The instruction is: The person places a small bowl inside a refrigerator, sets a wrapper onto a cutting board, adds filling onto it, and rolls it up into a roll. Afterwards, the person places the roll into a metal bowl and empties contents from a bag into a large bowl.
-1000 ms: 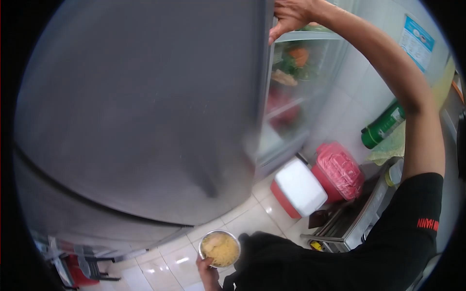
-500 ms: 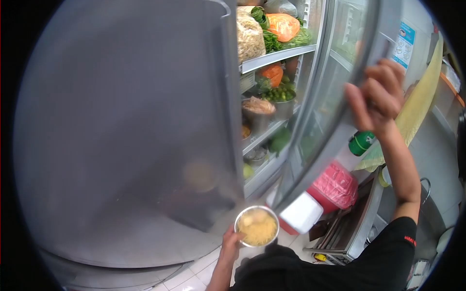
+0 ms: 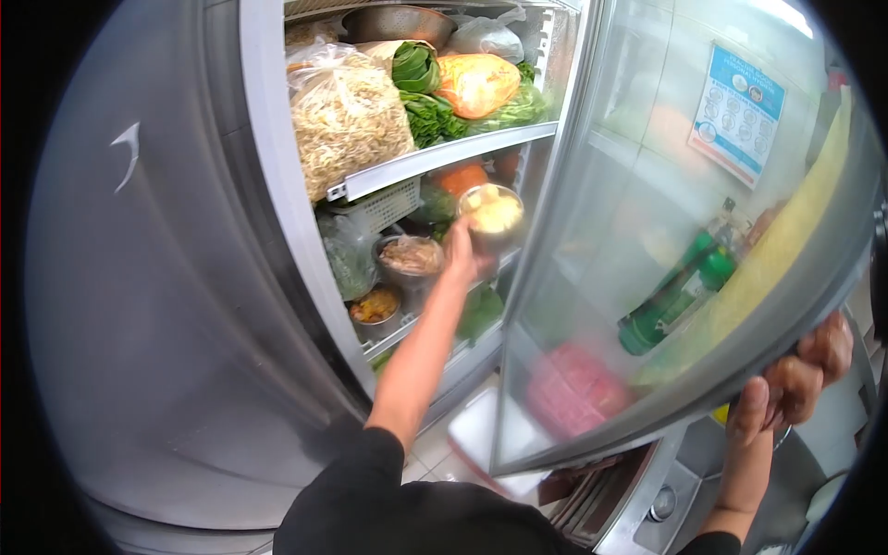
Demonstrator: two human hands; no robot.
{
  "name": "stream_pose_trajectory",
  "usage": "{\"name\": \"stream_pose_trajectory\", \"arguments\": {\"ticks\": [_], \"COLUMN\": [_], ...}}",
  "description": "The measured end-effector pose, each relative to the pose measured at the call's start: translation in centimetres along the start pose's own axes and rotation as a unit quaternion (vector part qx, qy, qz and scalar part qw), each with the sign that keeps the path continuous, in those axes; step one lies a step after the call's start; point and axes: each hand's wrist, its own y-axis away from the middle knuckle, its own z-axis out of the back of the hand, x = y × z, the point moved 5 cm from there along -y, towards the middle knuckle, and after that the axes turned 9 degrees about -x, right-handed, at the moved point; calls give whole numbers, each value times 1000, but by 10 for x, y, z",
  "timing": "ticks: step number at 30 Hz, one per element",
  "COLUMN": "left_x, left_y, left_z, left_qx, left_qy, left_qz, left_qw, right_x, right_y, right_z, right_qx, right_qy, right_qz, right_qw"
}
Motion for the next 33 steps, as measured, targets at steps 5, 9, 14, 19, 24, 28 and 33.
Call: {"name": "stream_pose_trajectory", "arguments": {"ticks": [5, 9, 14, 19, 24, 28, 33], "left_x": [21, 29, 18, 27, 21, 30, 198], "left_y": [-126, -154, -132, -139, -119, -2, 67], "left_z": [-7, -1, -14, -4, 8, 20, 187], "left_qx": [-105, -145, -87, -164, -125, -60, -181], "left_qy": [-20, -76, -172, -188, -197, -19, -108], "left_qz": [33, 46, 50, 33, -88, -149, -38], "left_qw": [994, 985, 980, 968, 968, 987, 977], "right_x": [-20, -16, -13, 9, 23, 34, 65], "right_y": [25, 11, 19, -2, -15, -12, 4], "right_z": [15, 3, 8, -4, -17, -32, -63], "right_qx": [6, 5, -33, 24, -21, -141, -103], "right_qy": [-24, 2, -15, 37, 27, -13, -52], "right_qz": [4, 152, 2, -21, -34, -25, -268], "right_qw": [1000, 988, 999, 999, 999, 990, 956]}}
